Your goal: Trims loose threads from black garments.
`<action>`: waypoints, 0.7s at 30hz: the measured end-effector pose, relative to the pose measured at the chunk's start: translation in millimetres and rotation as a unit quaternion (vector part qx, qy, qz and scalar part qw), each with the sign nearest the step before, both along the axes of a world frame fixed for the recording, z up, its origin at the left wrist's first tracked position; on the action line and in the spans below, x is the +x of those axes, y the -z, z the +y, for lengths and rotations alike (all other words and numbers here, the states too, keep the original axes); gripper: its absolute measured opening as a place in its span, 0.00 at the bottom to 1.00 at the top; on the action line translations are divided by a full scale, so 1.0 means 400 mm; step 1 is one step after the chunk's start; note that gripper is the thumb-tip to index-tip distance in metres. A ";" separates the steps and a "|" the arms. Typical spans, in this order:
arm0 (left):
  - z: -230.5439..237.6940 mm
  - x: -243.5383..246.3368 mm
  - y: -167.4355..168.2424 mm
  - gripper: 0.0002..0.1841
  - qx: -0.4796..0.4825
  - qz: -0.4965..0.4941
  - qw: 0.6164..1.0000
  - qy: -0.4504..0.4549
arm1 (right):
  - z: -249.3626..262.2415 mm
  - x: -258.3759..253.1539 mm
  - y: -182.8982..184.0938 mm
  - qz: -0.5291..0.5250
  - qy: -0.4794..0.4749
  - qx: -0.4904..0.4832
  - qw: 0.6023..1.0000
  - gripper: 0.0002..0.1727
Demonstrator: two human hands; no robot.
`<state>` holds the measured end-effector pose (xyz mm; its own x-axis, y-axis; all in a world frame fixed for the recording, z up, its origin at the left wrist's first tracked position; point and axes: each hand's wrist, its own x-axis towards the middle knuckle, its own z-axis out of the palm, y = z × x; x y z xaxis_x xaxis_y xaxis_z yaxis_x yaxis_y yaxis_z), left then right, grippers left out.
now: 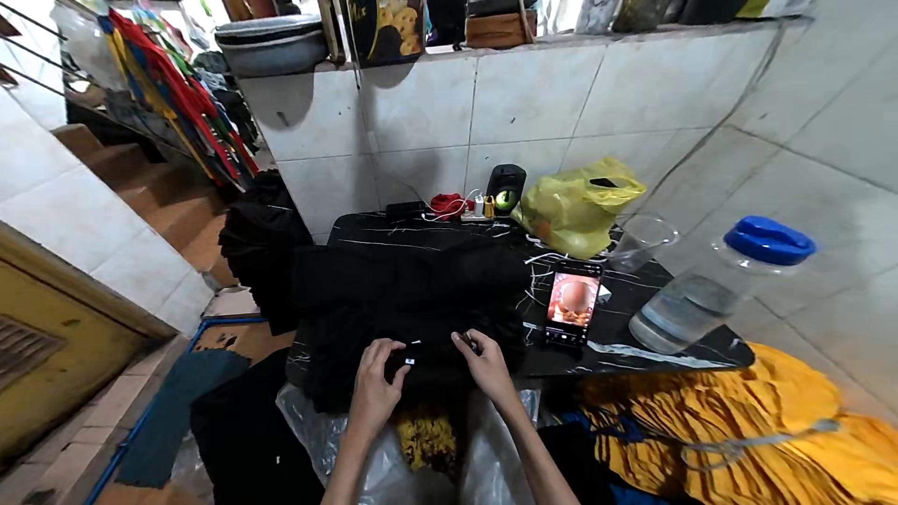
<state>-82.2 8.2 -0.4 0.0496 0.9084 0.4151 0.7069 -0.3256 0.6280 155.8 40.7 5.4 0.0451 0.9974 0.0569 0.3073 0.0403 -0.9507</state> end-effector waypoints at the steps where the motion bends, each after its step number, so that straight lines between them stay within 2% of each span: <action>1: 0.001 0.007 -0.001 0.19 0.009 0.014 1.000 -0.002 | 0.000 -0.001 0.001 0.000 0.001 0.002 1.000 0.23; 3: 0.007 0.026 0.006 0.18 0.059 0.043 0.997 -0.005 | 0.000 -0.003 0.001 -0.004 0.005 -0.003 1.000 0.23; 6: 0.023 0.054 0.017 0.12 0.122 0.066 0.990 0.011 | 0.001 -0.005 0.001 -0.011 0.011 -0.007 1.000 0.23; 9: 0.042 0.059 0.041 0.07 0.146 0.099 0.984 0.037 | 0.000 -0.004 -0.001 -0.022 0.008 -0.013 1.000 0.22; 12: 0.043 0.048 0.045 0.07 0.162 0.106 0.979 0.066 | -0.001 -0.005 0.000 -0.035 0.008 -0.010 0.999 0.22; 18: 0.000 0.016 0.025 0.09 0.069 -0.018 0.990 0.120 | -0.029 -0.031 -0.019 -0.104 0.039 -0.008 0.994 0.22; 21: -0.006 0.004 0.019 0.08 0.045 -0.060 0.991 0.109 | -0.066 -0.050 -0.025 -0.180 0.075 0.128 0.973 0.26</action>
